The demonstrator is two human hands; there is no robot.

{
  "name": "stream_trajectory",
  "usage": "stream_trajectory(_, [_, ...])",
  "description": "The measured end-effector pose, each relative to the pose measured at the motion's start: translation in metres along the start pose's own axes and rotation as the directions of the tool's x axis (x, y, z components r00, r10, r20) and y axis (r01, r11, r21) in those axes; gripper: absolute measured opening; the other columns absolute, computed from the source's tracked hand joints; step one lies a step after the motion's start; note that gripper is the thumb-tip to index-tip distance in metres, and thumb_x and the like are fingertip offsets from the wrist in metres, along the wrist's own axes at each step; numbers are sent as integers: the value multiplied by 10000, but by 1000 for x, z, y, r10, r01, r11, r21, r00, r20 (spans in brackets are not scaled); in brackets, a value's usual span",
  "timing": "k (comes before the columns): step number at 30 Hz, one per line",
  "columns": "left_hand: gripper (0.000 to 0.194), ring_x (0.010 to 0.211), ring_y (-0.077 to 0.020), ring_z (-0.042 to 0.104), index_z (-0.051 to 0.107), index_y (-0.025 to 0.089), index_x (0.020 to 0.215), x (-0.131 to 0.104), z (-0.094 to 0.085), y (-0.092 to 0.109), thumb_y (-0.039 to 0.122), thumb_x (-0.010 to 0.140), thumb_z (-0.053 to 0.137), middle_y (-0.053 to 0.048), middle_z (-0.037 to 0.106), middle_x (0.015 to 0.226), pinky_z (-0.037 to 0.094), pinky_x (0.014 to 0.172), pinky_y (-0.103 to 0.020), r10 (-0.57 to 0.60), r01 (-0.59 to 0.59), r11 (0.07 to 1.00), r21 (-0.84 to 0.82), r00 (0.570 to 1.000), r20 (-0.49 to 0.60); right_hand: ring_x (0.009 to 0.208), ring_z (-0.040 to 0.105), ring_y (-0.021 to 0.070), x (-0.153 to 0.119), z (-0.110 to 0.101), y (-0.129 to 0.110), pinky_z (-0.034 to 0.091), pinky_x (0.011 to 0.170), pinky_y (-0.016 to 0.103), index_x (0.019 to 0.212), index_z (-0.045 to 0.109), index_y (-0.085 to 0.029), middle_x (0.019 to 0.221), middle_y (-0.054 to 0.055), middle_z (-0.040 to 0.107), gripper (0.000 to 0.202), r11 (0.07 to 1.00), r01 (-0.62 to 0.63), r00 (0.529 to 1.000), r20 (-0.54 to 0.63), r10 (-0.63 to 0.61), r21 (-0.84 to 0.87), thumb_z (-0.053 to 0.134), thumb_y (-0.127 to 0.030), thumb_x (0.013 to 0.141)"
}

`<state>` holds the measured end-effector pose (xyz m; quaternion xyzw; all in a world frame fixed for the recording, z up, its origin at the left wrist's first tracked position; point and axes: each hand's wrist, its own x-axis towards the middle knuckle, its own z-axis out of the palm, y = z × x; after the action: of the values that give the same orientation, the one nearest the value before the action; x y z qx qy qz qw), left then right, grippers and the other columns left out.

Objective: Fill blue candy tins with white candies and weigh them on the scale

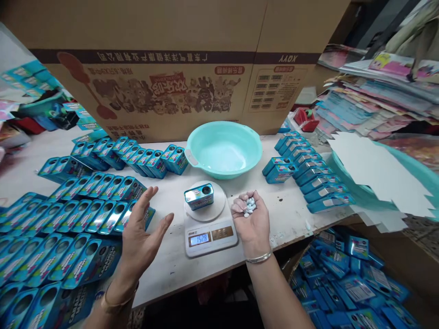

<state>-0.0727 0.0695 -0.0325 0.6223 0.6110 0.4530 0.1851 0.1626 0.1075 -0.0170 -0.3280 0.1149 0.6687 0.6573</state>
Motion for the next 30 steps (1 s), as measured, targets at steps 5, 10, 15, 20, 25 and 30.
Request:
stream_trajectory(5, [631, 1307, -266, 491, 412, 240, 1422, 8, 7, 4, 355, 857, 668, -125, 531, 1395, 418, 1100, -465, 99, -100, 994, 38, 995, 17, 404, 340, 45, 6, 24, 1, 293, 369, 156, 700, 463, -192, 592, -66, 442, 212, 997, 34, 996, 84, -27, -73, 449, -177, 911])
stream_trajectory(10, [642, 1302, -273, 484, 400, 216, 1418, 18, 17, 8, 316, 850, 680, -136, 541, 1364, 413, 1094, -462, 223, -225, 973, 55, 974, 27, 388, 322, 43, 9, 54, 6, 266, 349, 153, 708, 472, -191, 582, -67, 430, 283, 994, 26, 991, 132, -11, -111, 371, -234, 969])
stream_trajectory(15, [362, 1204, -278, 542, 579, 238, 1227, 32, 29, 33, 285, 873, 640, -82, 652, 1118, 366, 1084, -534, 294, -296, 953, 68, 955, 38, 425, 388, 52, 13, 64, 15, 369, 399, 147, 716, 487, -191, 591, -58, 459, 275, 995, 13, 985, 171, 5, -102, 399, -246, 970])
stream_trajectory(20, [116, 1027, -248, 579, 694, 271, 952, 45, 51, 69, 254, 896, 594, -16, 676, 864, 136, 1136, -652, 409, -430, 888, 160, 900, 152, 596, 565, 102, 11, 61, 26, 560, 621, 254, 694, 506, -186, 632, -17, 547, 286, 998, -58, 992, 108, 59, -14, 421, -250, 959])
stream_trajectory(25, [113, 945, -271, 560, 701, 224, 898, 49, 68, 80, 240, 879, 591, -37, 671, 820, 148, 1096, -703, 384, -453, 847, 280, 884, 268, 611, 587, 98, 3, 54, 29, 549, 621, 209, 671, 520, -185, 611, -1, 566, 332, 995, -61, 993, 101, 53, 77, 388, -235, 971])
stream_trajectory(30, [211, 914, -229, 584, 682, 236, 812, 45, 77, 77, 248, 935, 511, -10, 678, 766, 90, 1137, -650, 479, -518, 824, 231, 853, 206, 623, 613, 98, 3, 44, 25, 555, 624, 192, 680, 533, -179, 626, -3, 586, 271, 986, -74, 994, 92, 61, 152, 466, -220, 939])
